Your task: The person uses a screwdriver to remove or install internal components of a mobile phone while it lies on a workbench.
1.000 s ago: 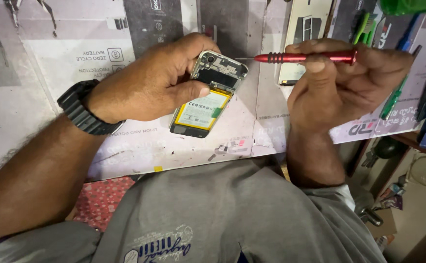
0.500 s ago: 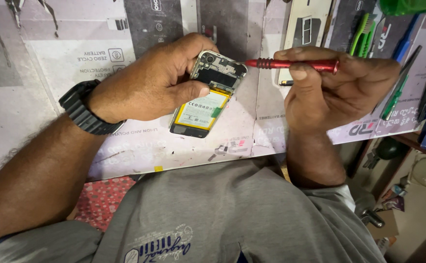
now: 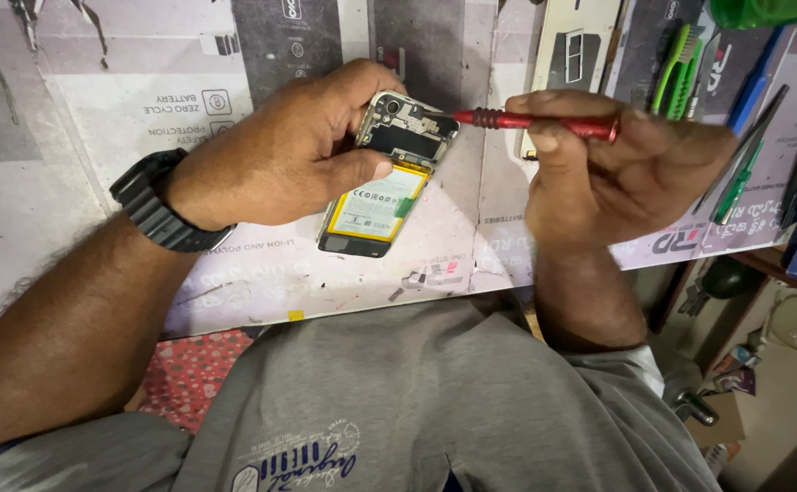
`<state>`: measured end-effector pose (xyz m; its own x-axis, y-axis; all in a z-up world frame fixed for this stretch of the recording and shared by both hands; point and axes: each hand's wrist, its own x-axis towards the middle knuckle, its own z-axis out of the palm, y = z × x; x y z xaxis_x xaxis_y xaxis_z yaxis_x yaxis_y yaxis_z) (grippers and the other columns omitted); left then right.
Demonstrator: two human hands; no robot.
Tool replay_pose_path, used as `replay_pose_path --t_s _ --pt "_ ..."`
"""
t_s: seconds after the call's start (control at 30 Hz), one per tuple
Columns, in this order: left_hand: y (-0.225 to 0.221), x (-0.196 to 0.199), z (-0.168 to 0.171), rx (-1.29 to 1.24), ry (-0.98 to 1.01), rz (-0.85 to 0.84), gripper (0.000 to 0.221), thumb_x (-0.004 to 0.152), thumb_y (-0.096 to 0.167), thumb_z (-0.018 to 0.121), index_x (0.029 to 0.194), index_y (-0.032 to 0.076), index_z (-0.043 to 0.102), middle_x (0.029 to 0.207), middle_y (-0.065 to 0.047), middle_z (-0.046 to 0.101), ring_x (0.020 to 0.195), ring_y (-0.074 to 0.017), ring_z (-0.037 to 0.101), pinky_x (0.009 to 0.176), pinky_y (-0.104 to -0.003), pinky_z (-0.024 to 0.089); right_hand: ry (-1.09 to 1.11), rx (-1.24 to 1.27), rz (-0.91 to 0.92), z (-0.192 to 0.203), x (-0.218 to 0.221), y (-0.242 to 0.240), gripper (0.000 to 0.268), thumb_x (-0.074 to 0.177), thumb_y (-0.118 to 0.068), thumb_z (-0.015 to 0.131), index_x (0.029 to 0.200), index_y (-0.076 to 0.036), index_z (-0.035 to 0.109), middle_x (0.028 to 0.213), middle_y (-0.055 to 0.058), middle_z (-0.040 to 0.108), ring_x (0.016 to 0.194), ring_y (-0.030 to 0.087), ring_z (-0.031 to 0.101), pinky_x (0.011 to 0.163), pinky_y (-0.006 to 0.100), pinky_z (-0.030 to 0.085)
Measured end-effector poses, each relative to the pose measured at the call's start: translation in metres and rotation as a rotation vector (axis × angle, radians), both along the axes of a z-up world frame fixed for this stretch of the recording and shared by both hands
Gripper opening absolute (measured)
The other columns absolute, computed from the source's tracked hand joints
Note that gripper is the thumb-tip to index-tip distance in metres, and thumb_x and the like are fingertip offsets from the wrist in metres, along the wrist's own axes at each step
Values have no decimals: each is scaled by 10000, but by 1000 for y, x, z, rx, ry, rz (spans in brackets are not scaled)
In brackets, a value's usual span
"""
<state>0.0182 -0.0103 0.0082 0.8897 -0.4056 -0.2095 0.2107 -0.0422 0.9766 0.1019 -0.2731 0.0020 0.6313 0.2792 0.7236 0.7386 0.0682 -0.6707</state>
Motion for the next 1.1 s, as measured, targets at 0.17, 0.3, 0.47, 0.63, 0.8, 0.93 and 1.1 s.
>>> replay_pose_path --t_s 0.17,0.3,0.47,0.63,0.8,0.93,1.1 --pt "0 1 2 42 -41 30 334 949 1 685 1235 24 514 965 -57 704 890 -110 711 724 -297 566 18 -71 156 15 -7 3 529 962 199 605 1395 -65 454 1039 291 716 789 234 763 583 276 655" --pt "0 1 3 186 -104 53 396 915 21 724 1252 10 517 936 -107 671 817 -171 701 692 -337 546 42 -162 255 18 -9 12 573 996 88 667 1491 -151 506 1101 263 720 883 366 745 625 348 695" --pt "-1 0 -1 121 -142 86 371 941 20 701 1257 3 508 961 -87 700 892 -166 731 742 -338 564 -71 -192 245 23 1 18 472 915 -101 735 1358 -113 574 974 236 704 798 250 734 718 361 670" --pt "1 0 -4 118 -127 62 356 954 31 706 1242 7 499 938 -75 667 858 -158 696 722 -334 545 -65 -162 136 29 -7 19 425 818 -177 850 1186 -111 648 884 121 672 855 253 734 787 383 689" --pt "3 0 -6 87 -201 42 349 964 21 718 1244 12 510 959 -71 621 856 -152 642 732 -329 530 27 -145 64 30 -10 17 343 864 -113 854 1143 -81 658 898 122 664 859 281 750 782 421 712" --pt "4 0 -7 97 -183 33 347 964 21 723 1240 20 513 946 -57 619 842 -134 630 720 -324 526 -24 -163 93 34 -8 19 327 872 -107 822 1149 -67 653 898 132 673 862 282 751 759 410 710" --pt "3 -1 -9 17 -187 21 343 979 13 701 1258 19 502 979 -36 643 903 -108 658 766 -309 547 -52 -261 107 39 -8 16 259 939 -48 761 1135 -15 595 940 196 687 904 324 754 777 405 697"
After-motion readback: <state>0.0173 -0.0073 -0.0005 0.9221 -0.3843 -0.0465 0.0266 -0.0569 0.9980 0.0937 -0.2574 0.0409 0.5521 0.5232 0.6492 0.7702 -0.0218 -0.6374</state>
